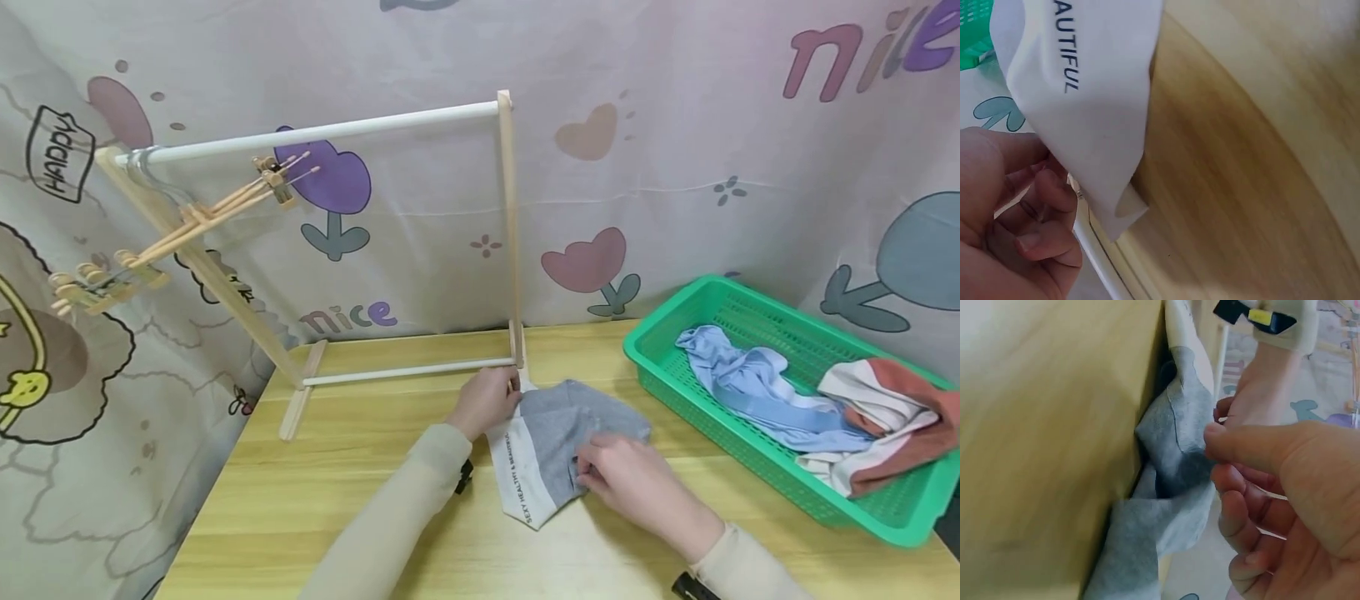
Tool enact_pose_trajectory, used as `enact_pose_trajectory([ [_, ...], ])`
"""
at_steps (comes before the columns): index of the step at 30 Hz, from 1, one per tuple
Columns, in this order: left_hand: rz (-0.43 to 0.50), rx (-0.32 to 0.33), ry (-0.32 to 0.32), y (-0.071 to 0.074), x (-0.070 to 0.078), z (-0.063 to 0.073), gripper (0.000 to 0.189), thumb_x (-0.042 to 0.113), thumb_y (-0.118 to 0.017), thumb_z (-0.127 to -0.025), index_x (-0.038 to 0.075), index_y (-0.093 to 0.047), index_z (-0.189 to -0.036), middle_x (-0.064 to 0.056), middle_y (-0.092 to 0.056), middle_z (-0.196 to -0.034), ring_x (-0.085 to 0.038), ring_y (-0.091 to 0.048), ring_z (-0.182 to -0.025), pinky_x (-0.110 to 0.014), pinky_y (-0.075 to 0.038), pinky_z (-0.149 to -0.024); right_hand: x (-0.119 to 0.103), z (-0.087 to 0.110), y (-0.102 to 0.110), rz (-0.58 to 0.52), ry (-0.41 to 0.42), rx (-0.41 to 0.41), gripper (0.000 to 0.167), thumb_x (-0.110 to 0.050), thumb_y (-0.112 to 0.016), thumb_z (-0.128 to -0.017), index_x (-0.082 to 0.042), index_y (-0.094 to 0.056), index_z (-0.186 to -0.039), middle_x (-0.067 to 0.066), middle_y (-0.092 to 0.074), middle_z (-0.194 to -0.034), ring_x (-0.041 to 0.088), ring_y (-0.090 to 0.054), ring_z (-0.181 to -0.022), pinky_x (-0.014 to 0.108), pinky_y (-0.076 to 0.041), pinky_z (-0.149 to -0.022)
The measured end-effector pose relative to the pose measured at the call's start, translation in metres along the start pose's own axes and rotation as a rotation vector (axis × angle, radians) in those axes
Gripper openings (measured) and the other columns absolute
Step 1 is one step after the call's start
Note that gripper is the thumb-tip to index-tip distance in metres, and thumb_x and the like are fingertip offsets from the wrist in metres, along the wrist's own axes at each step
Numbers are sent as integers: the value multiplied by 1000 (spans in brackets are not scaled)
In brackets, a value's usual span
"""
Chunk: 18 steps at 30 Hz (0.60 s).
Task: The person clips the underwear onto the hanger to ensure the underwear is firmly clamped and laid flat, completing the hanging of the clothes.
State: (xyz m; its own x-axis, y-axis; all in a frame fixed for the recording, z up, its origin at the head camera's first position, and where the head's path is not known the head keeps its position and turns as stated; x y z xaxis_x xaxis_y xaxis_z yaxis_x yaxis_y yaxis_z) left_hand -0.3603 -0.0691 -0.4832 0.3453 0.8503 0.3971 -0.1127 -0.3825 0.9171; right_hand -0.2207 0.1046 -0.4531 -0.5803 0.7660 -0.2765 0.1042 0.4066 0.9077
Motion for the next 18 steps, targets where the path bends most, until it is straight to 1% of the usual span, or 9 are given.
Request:
enact_pose_trajectory([
  [3, 22, 12, 25, 1, -8, 0, 14, 21, -77, -100, 13, -70, -110, 2, -66, -76, -10, -53, -62, -26, -44, -56, 3, 0, 1, 10, -42, 12, 37, -20, -95, -79, -18, -75, -109, -5, -75, -85, 4, -63, -67, 21, -52, -57],
  [5, 38, 12, 48, 2, -13, 0, 13, 21, -77, -100, 13, -70, -108, 2, -63, -73, -11, -52, -61, -27, -42, -54, 8, -3, -2, 36, -78, 15, 41, -22, -94, -80, -16, -74, -115, -2, -77, -87, 7, -65, -67, 22, -53, -57],
  [6, 42, 7, 59, 2, -15, 0, 10, 21, -76, -101, 14, -69, -104, 2, -62, -73, -11, -52, -61, -27, -43, -55, 10, -5, -4, 53, -92, 13, 37, -22, -93, -82, -16, -75, -113, -2, -76, -86, 8, -65, -66, 24, -54, -56],
  [7, 40, 2, 66, 2, -16, 0, 8, 20, -75, -101, 15, -69, -100, 3, -62, -73, -11, -53, -62, -27, -43, -55, 11, -7, -6, 67, -102, 12, 31, -22, -92, -83, -16, -76, -108, -3, -75, -85, 8, -65, -66, 24, -53, -56],
  [9, 35, -16, 72, 1, -16, -1, 13, 18, -73, -102, 15, -67, -91, 3, -62, -74, -12, -54, -64, -28, -45, -57, 12, -8, -8, 89, -104, 17, 19, -19, -91, -84, -19, -75, -94, -6, -72, -82, 8, -65, -68, 24, -53, -57],
  [11, 23, -38, 68, 0, -13, -2, 19, 15, -70, -103, 15, -64, -86, 2, -61, -75, -14, -55, -66, -29, -46, -59, 11, -7, -6, 96, -94, 23, 19, -16, -88, -84, -21, -70, -83, -10, -66, -77, 6, -61, -67, 23, -50, -56],
  [13, 13, -53, 65, -1, -10, -3, 21, 14, -67, -104, 15, -61, -84, 1, -60, -76, -14, -55, -67, -30, -46, -60, 6, 0, 3, 84, -61, 39, 22, -13, -87, -83, -24, -68, -80, -13, -62, -76, 3, -57, -66, 21, -47, -55],
  [15, 14, -60, 75, 0, -9, -3, 22, 13, -64, -104, 14, -60, -83, 0, -59, -76, -15, -54, -68, -31, -46, -60, -1, 10, 13, 66, -12, 55, 23, -12, -85, -81, -26, -67, -81, -15, -59, -77, 1, -53, -67, 20, -45, -55],
  [18, 20, -60, 115, 1, -12, -3, 22, 12, -63, -105, 14, -59, -83, 0, -58, -77, -15, -54, -69, -30, -44, -60, -16, 33, 28, 37, 113, 75, 24, -14, -87, -78, -29, -69, -83, -18, -60, -80, -3, -52, -70, 19, -47, -57],
])
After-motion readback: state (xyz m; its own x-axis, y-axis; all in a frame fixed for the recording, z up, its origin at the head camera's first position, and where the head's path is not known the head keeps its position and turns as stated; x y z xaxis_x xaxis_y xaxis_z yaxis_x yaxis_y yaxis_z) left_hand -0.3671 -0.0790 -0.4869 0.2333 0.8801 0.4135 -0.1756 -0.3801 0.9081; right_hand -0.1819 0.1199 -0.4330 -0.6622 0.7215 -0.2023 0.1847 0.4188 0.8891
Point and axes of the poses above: each hand's wrist, its own z-axis away from the middle knuckle, its own y-axis out of the back of the hand, x = y × z, the point moved 8 cm from there along -z, towards the middle knuckle
